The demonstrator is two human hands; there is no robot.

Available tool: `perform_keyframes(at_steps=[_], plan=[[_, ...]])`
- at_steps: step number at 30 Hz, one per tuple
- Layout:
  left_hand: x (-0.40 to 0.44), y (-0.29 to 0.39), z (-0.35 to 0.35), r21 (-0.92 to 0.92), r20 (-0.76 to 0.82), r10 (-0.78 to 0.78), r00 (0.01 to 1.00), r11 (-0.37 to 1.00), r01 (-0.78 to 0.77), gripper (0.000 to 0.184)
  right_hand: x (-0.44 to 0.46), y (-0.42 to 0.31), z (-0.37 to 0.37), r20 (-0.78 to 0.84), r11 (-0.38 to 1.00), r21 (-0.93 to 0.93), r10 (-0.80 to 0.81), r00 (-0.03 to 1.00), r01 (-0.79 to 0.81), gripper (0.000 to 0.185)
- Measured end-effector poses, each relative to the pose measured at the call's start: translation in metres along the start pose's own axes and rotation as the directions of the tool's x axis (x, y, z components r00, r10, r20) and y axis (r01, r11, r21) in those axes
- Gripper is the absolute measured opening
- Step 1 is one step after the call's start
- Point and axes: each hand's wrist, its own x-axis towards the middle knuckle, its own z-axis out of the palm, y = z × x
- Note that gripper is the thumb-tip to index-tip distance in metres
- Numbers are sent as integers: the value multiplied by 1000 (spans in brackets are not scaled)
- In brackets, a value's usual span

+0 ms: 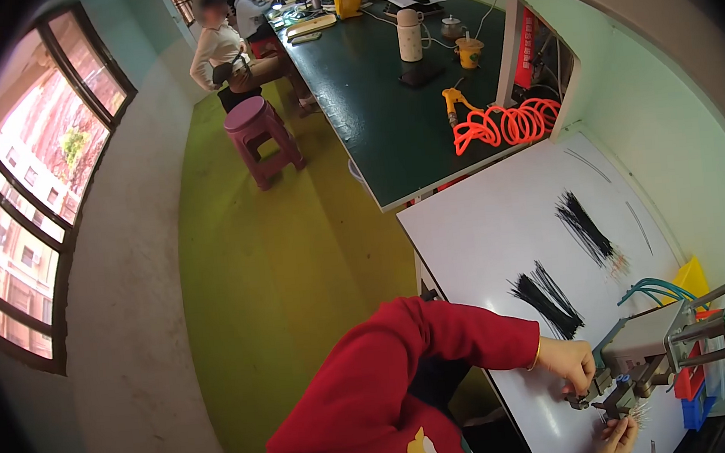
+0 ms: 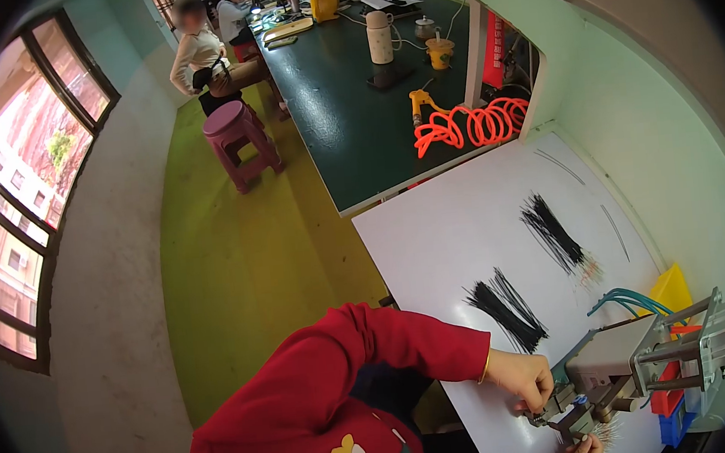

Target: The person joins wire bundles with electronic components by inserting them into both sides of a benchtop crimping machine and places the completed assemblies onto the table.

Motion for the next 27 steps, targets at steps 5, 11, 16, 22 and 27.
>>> perform_keyframes(at_steps=[5, 11, 16, 22, 27], plan=[[-1, 0, 1, -3, -5, -19, 1000, 1000, 19, 12, -1, 2, 0, 6, 990, -127, -59, 998, 60, 15], [3, -4, -3, 11, 6, -21, 1000, 1000, 21, 12, -2, -5, 0, 82, 979, -175, -92, 992, 106, 14], [7, -10, -9, -42, 14, -47, 999, 998, 47, 9, -7, -21, 6, 97, 947, -269, -155, 983, 176, 14], [10, -13, -10, -125, 37, -95, 995, 987, 99, 10, -12, -27, 8, 86, 955, -283, -70, 994, 92, 13], [8, -13, -15, -138, 45, -108, 993, 984, 114, 10, -19, -20, 8, 141, 808, -437, -371, 918, 394, 14]])
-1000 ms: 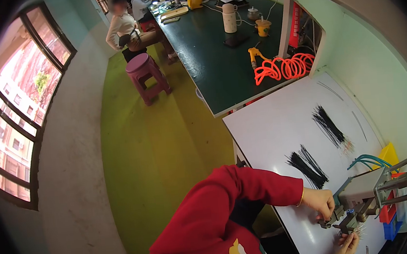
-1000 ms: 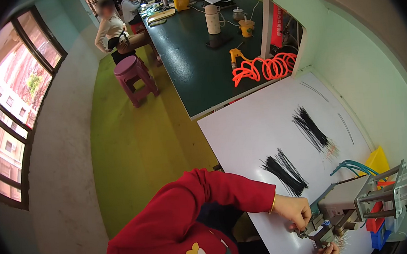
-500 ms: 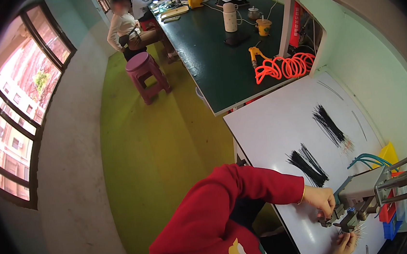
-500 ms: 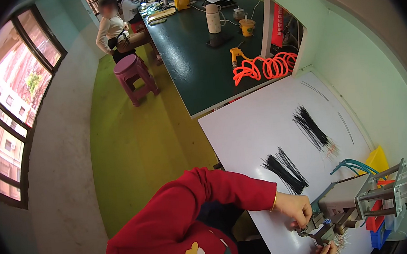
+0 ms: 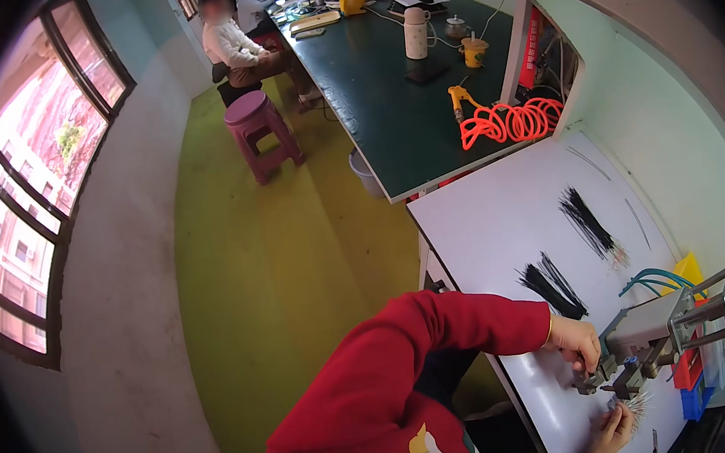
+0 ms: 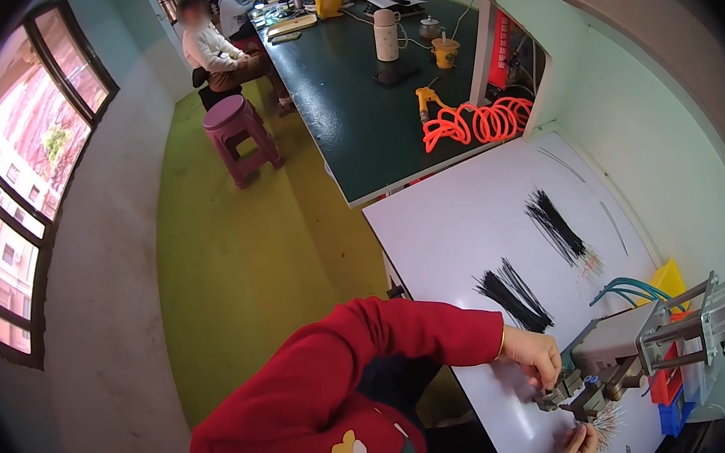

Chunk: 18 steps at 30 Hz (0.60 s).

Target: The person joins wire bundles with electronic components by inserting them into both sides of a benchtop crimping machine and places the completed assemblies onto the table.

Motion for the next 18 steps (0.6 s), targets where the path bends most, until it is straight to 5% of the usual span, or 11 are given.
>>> perform_keyframes(at_steps=[10, 18], plan=[[3, -2, -10, -9, -16, 28, 999, 1000, -28, 11, -20, 8, 2, 58, 946, 210, 239, 969, -246, 17], [4, -2, -13, -4, -5, 11, 1000, 1000, -11, 11, -30, 12, 3, 49, 943, 210, 253, 966, -258, 18]])
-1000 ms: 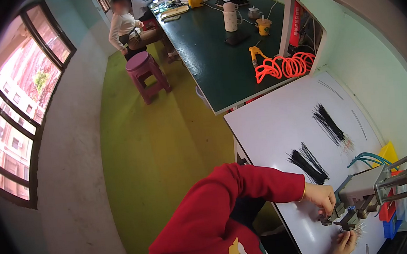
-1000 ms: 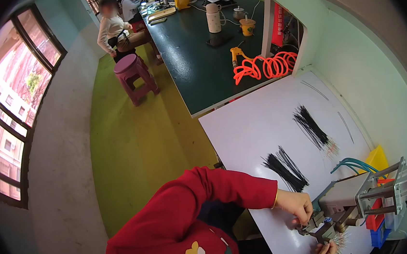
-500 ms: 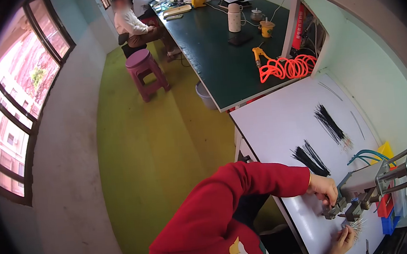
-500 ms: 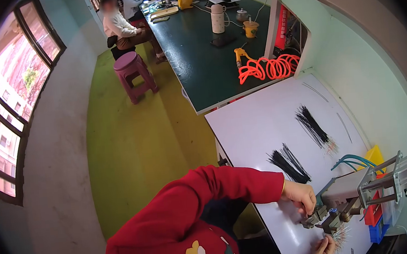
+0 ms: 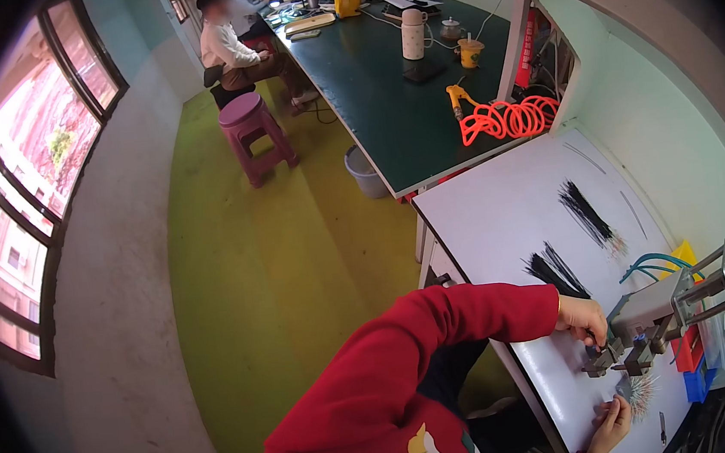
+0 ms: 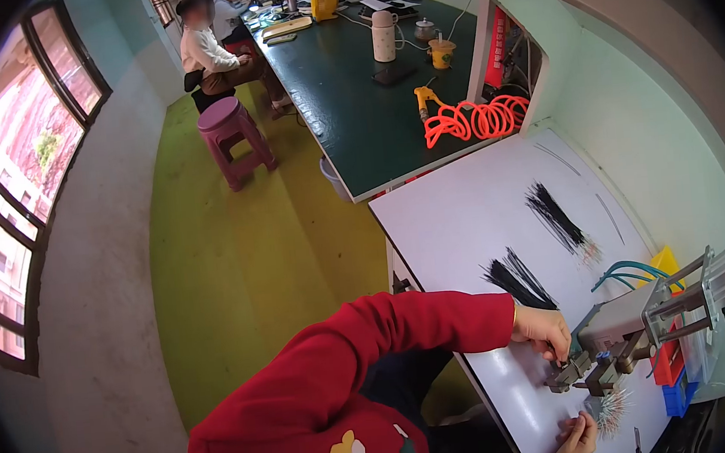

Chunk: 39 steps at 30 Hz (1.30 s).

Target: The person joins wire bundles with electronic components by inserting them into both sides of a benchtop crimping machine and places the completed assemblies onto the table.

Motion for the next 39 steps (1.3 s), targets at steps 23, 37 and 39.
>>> perform_keyframes(at_steps=[23, 37, 39], plan=[[-8, 12, 0, 78, -56, -141, 988, 986, 145, 12, -5, -16, 2, 102, 952, 210, 207, 973, -225, 16], [-10, 18, 10, 84, -146, -167, 975, 980, 180, 11, 0, -30, 34, 188, 949, 274, 106, 976, -156, 14], [-12, 19, 12, 97, -141, -165, 976, 979, 180, 11, 0, -31, 36, 199, 945, 279, 119, 973, -173, 13]])
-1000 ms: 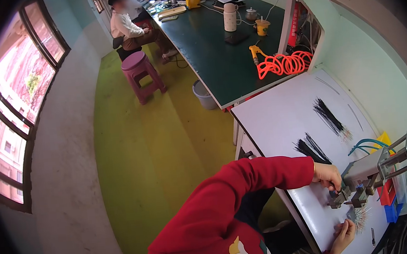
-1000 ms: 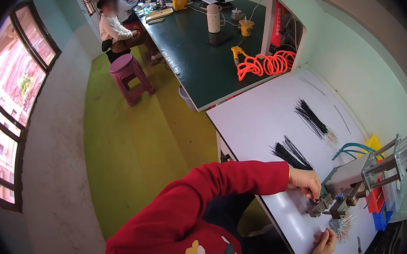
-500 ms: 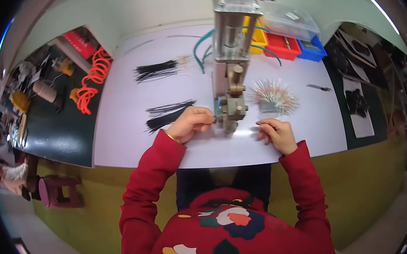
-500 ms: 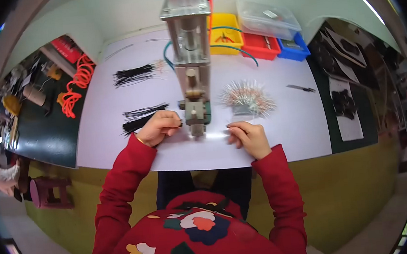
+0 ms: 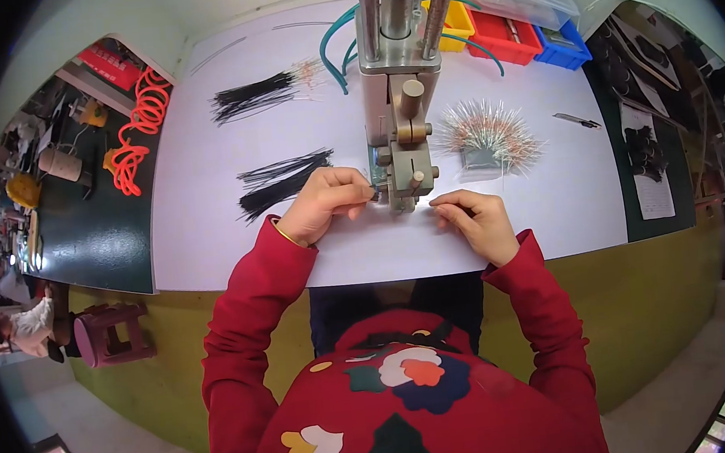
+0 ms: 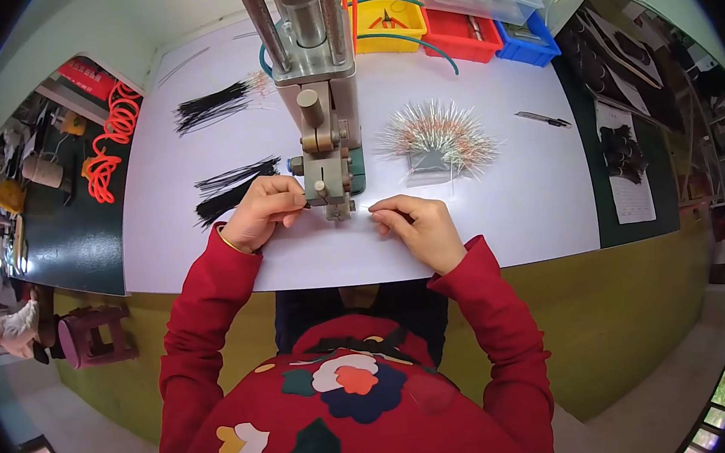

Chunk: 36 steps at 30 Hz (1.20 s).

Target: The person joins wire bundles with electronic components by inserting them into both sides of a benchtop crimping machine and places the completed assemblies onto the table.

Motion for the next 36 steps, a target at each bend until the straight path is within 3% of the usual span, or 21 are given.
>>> perform_keyframes(at_steps=[7, 10, 14, 15, 18, 26, 31, 36], plan=[[0, -2, 3, 45, 45, -21, 999, 999, 19, 11, -1, -4, 2, 47, 996, 14, 90, 995, -91, 11], [-1, -1, 6, 34, 42, -7, 999, 999, 5, 11, -1, -7, 2, -7, 992, -21, 128, 992, -128, 9], [-2, -1, 2, 4, 21, -24, 1000, 1000, 24, 11, 1, -8, 8, -25, 988, -141, -62, 998, 58, 6], [-1, -1, 2, 11, 18, -24, 1000, 1000, 24, 11, -1, -6, 9, -21, 990, -137, -47, 999, 44, 6], [-1, -2, 4, 21, 24, -15, 1000, 1000, 14, 11, 2, -6, 10, 49, 898, -367, -242, 969, 243, 5], [2, -1, 2, 34, 22, -8, 1000, 999, 7, 12, 4, -4, 6, -11, 865, -391, -345, 939, 313, 5], [0, -1, 3, 68, 20, -29, 999, 997, 28, 11, 4, -6, 6, 6, 881, -381, -302, 953, 282, 6], [0, 2, 9, 88, -35, -6, 999, 996, 10, 11, 2, -10, 6, -19, 951, -278, -149, 989, 138, 5]])
